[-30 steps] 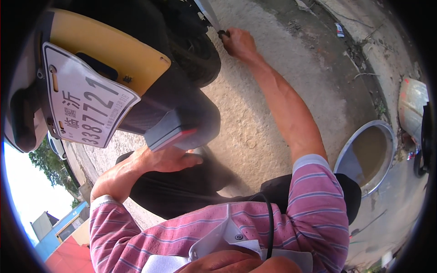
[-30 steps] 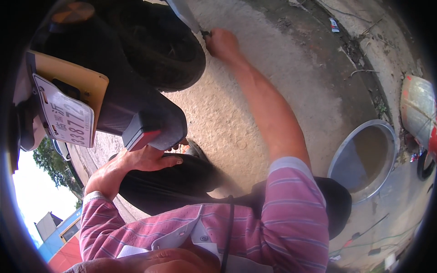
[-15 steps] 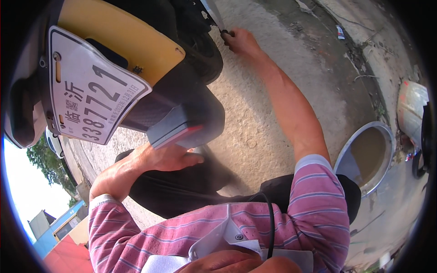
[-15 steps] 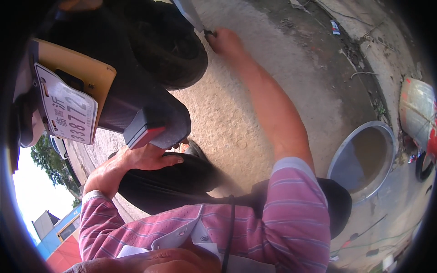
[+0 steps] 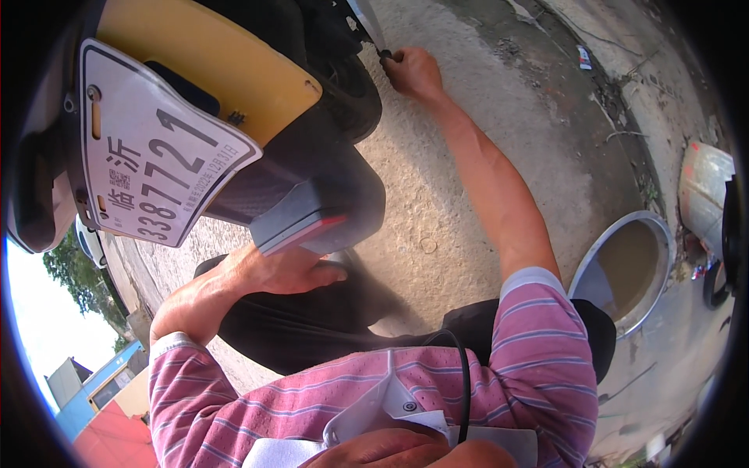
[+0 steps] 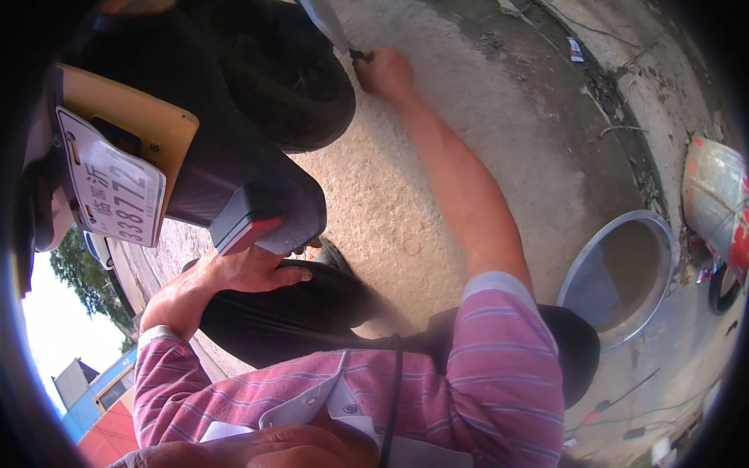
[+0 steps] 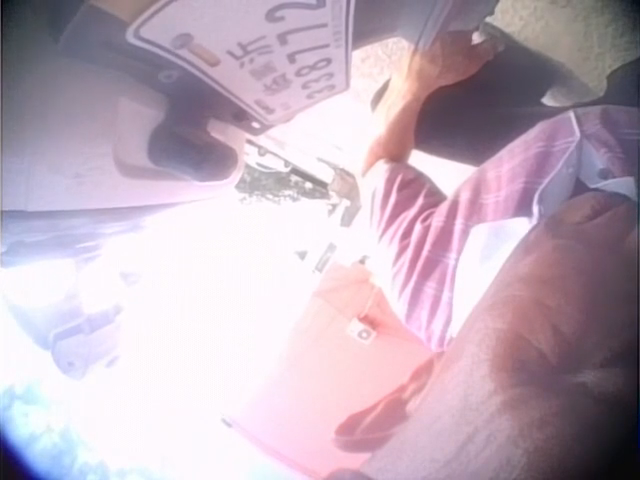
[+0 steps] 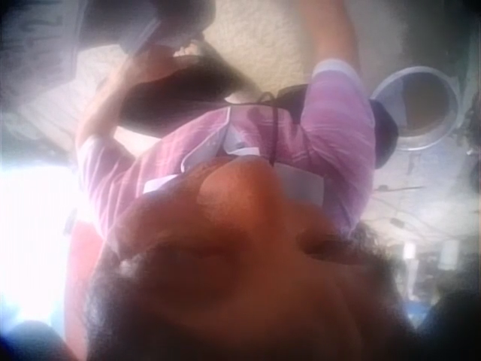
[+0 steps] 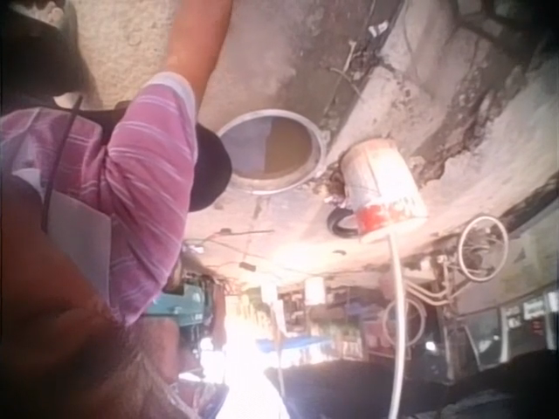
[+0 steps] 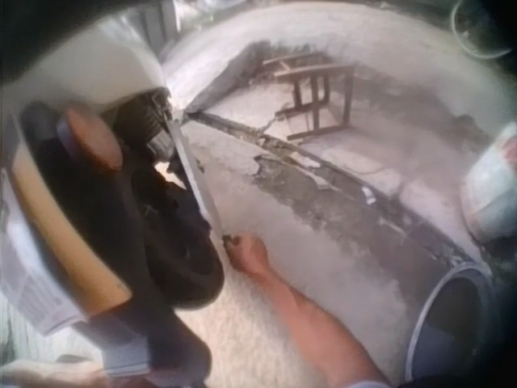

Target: The person works on the rear wheel area of a scooter, using a screwdriver and other tools to handle metal components and wires, and eventually sorts through a bucket of metal parts and scraps.

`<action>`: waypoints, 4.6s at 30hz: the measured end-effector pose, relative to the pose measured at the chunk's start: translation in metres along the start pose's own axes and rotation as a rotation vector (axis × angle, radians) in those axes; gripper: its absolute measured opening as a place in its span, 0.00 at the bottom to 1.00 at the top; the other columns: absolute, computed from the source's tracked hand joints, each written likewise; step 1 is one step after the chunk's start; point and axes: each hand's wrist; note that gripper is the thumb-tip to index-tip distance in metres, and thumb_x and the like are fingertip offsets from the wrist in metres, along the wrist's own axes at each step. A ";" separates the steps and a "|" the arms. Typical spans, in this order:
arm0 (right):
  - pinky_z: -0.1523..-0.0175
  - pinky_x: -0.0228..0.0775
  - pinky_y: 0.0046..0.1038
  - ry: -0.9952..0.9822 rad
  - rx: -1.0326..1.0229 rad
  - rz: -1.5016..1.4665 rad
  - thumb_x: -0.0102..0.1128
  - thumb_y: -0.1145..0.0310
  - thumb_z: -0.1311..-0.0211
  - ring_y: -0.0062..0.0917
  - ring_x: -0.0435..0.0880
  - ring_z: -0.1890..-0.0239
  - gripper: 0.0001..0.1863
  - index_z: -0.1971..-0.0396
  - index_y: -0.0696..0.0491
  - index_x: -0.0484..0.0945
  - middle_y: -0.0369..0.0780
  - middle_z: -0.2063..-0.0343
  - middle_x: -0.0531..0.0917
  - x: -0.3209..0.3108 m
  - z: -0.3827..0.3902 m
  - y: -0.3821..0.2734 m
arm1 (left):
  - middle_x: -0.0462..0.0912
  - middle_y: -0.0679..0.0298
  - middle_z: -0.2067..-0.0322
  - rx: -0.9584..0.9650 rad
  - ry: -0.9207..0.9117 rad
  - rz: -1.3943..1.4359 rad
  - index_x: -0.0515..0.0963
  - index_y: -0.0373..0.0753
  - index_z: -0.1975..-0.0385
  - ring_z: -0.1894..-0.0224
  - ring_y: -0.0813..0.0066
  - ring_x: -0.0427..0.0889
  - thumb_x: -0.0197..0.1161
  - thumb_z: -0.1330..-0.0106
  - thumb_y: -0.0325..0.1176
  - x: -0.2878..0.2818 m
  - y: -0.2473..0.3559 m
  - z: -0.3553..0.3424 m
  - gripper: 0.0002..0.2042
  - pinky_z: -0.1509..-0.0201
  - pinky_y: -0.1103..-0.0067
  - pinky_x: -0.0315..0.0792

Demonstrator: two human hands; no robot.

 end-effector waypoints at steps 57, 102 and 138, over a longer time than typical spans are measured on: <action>0.66 0.70 0.24 -0.427 0.152 -0.663 0.52 0.53 0.23 0.16 0.83 0.70 0.19 0.58 0.52 0.85 0.30 0.67 0.86 -0.007 -0.011 0.025 | 0.78 0.50 0.45 -0.024 -0.087 -0.049 0.75 0.40 0.39 0.42 0.50 0.78 0.63 0.32 0.53 -0.007 0.004 -0.001 0.28 0.37 0.64 0.72; 0.58 0.78 0.44 0.128 -0.132 0.188 0.62 0.52 0.37 0.48 0.87 0.66 0.18 0.65 0.52 0.87 0.49 0.68 0.87 0.005 0.002 0.005 | 0.75 0.52 0.42 -0.008 -0.065 -0.028 0.75 0.42 0.41 0.37 0.52 0.73 0.64 0.32 0.51 -0.006 0.006 0.001 0.25 0.32 0.62 0.66; 0.76 0.67 0.27 -0.113 0.246 -1.205 0.54 0.64 0.32 0.25 0.81 0.77 0.11 0.68 0.55 0.81 0.38 0.74 0.84 0.033 0.024 0.013 | 0.86 0.55 0.69 -0.263 0.515 -0.437 0.79 0.37 0.47 0.65 0.63 0.85 0.67 0.33 0.40 -0.162 0.187 -0.190 0.19 0.56 0.73 0.78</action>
Point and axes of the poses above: each hand's wrist, its own z-axis away from the middle knuckle, its own x-axis out of the palm, y = z × x
